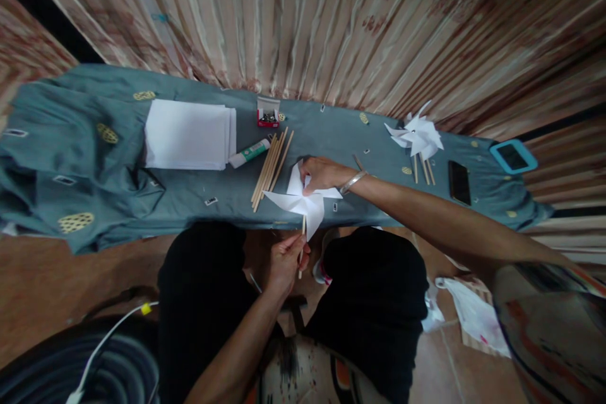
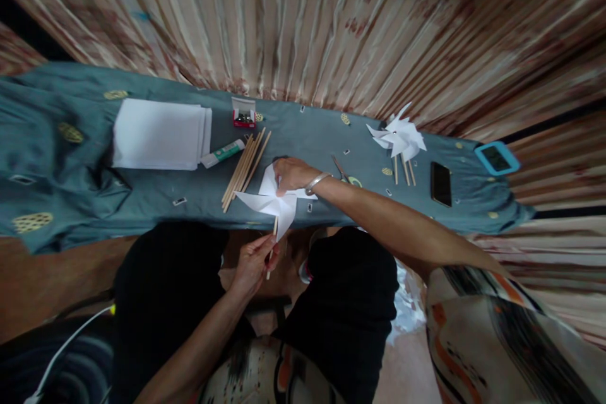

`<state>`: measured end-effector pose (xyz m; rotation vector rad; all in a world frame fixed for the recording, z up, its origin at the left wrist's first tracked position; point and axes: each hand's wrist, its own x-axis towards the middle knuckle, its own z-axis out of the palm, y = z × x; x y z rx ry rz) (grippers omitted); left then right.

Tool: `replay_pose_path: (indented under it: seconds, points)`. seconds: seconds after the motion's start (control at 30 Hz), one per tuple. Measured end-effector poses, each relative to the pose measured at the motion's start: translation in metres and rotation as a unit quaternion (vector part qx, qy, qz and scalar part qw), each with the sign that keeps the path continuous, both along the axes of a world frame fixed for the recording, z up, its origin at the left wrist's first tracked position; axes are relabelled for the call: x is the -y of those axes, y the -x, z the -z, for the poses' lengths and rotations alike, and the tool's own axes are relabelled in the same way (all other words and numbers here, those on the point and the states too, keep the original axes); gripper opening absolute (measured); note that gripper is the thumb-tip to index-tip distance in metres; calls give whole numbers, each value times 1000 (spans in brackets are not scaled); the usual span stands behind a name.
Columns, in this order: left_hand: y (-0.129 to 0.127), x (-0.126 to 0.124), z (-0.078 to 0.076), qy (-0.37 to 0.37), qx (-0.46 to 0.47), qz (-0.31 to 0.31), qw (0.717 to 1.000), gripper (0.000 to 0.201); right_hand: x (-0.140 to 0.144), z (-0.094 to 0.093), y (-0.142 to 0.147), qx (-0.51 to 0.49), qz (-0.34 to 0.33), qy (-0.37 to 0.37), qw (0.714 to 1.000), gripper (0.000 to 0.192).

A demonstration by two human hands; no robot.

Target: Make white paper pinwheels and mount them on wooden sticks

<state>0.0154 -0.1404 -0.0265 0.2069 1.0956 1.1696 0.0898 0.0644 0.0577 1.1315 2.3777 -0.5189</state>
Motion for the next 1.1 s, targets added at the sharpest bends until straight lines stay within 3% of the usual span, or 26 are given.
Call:
replay_pose_path:
  seconds: [0.23,0.47,0.63,0.8,1.1]
  points:
    - [8,2,-3,10,-37,-11,999,50,5,-2,-3,-17,20,6,1000,27]
    - [14,-7,-20,-48,-57,30,997,44,18,0,-28,-147,150,40,977,19]
    - [14,-12,-16,-49,-83,70,993,45,14,13,-50,-221,219,62,949,21]
    - [15,7,-12,-24,-114,94,989,50,9,15,-56,-215,197,102,951,25]
    - [32,48,-24,48,-152,109,981,55,-2,5,-41,-86,74,43,993,40]
